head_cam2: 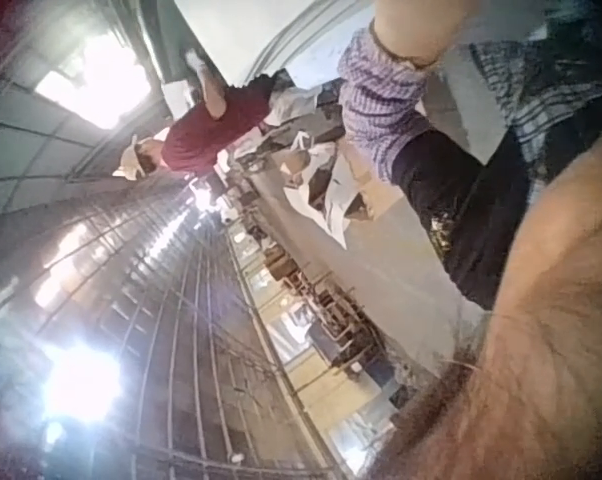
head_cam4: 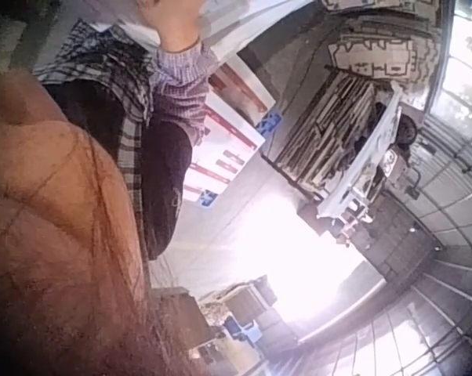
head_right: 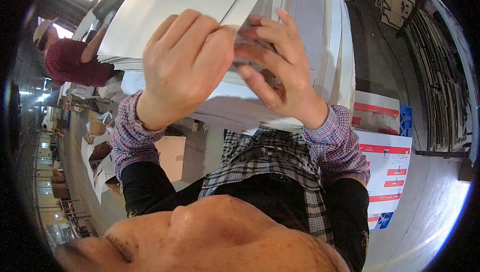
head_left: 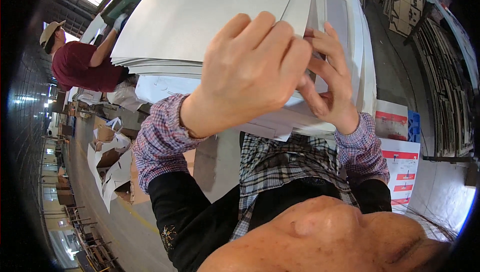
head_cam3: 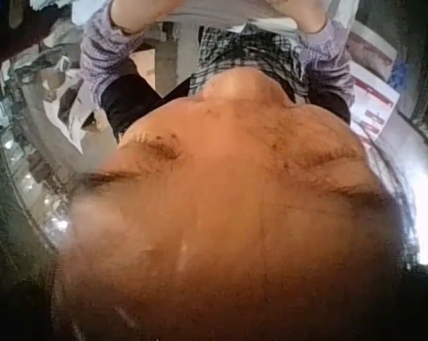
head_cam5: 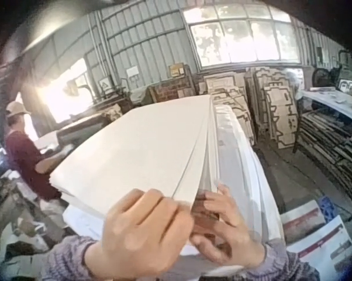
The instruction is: Manually sorting through and aligning a stack of white paper sheets on a table.
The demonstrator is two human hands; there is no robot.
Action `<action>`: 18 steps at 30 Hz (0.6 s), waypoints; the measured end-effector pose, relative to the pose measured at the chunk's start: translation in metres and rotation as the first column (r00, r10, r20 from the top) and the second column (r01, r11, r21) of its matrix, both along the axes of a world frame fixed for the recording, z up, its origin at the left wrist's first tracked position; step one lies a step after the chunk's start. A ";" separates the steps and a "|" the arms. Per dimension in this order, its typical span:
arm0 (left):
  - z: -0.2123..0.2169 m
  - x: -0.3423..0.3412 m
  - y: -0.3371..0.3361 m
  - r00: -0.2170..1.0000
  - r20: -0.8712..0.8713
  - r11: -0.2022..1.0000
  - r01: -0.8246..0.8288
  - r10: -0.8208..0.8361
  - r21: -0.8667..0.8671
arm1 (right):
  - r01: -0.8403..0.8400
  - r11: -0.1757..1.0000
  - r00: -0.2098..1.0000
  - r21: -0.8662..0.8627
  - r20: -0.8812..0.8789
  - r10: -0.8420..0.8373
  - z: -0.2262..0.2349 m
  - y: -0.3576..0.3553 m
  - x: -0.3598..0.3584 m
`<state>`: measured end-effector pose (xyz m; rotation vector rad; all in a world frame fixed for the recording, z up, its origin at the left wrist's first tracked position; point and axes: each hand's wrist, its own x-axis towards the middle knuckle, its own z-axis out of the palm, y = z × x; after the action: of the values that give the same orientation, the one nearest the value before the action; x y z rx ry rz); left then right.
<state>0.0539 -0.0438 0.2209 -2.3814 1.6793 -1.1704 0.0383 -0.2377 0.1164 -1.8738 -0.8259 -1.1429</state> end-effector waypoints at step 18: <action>0.006 -0.007 0.010 0.945 -0.327 1.000 0.009 -0.011 -0.010 | -0.188 0.972 0.959 0.141 -0.188 0.213 0.001 -0.011 0.004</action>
<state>0.0466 -0.0341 0.2265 -2.6972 1.7711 -0.8148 0.0426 -0.2485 0.1171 -1.7281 -0.7926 -0.8424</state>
